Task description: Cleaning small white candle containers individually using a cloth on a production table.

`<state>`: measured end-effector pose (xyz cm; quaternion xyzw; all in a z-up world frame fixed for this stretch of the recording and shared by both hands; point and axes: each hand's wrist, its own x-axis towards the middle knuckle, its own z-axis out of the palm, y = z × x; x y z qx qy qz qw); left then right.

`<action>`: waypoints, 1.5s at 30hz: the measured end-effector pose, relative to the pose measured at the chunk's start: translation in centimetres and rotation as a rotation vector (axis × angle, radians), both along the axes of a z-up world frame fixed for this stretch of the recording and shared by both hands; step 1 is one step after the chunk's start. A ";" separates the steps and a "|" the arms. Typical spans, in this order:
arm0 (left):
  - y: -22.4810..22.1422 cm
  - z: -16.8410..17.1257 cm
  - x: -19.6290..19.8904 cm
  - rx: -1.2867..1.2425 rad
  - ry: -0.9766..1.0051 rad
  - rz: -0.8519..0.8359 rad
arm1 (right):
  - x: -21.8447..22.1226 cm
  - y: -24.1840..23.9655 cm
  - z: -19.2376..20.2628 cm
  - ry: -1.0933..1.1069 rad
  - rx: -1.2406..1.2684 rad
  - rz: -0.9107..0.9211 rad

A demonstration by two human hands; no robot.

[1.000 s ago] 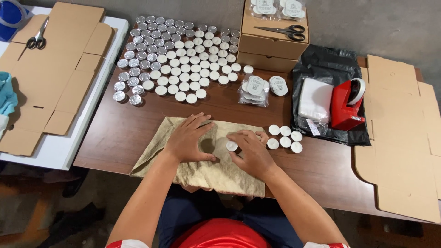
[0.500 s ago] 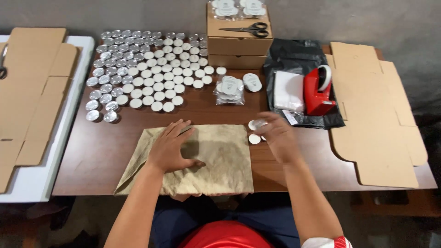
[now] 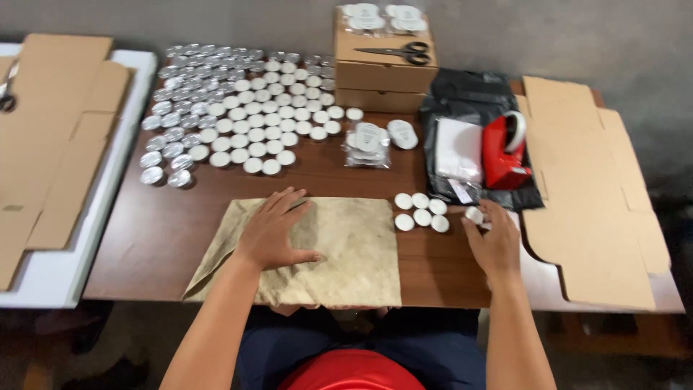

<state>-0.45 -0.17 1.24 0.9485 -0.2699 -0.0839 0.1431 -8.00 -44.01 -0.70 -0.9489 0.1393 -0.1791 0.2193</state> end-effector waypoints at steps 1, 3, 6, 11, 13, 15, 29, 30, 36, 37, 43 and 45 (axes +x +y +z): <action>0.0 -0.1 0.0 -0.001 -0.002 0.029 | 0.0 -0.4 -0.7 -0.002 -0.001 0.029; 0.2 -0.3 0.1 -0.044 -0.025 -0.014 | 0.0 -1.1 -2.2 0.066 -0.138 0.020; 0.3 -0.7 0.2 -0.037 -0.038 -0.012 | 0.6 -2.7 -4.0 -0.269 -0.306 0.124; 0.5 -0.4 0.0 -0.075 -0.003 0.005 | 3.7 3.3 -1.8 -0.413 -0.297 0.283; 0.5 0.2 -0.1 -0.075 0.004 0.013 | 6.1 7.3 -0.9 -0.469 -0.308 0.431; 0.6 1.0 -0.4 -0.082 0.056 0.024 | 8.4 12.9 0.5 -0.454 -0.141 0.751; 0.8 1.7 0.2 -0.034 0.101 0.012 | 19.3 27.7 -3.8 0.105 -0.475 0.773; 0.8 1.5 0.2 -0.045 0.107 0.012 | 19.3 27.7 -3.9 0.023 -0.457 0.771; 0.8 1.1 0.0 -0.074 0.058 0.011 | 18.8 26.0 -2.6 0.180 -0.184 0.834; 0.7 1.2 0.0 -0.072 0.061 0.008 | 18.2 25.4 -1.6 0.182 -0.181 0.832; 0.4 1.1 0.2 -0.018 0.067 -0.007 | 10.9 21.1 2.3 0.311 0.146 0.858; 0.4 0.0 0.4 0.024 0.031 -0.013 | 8.3 19.5 1.1 0.390 0.059 0.963</action>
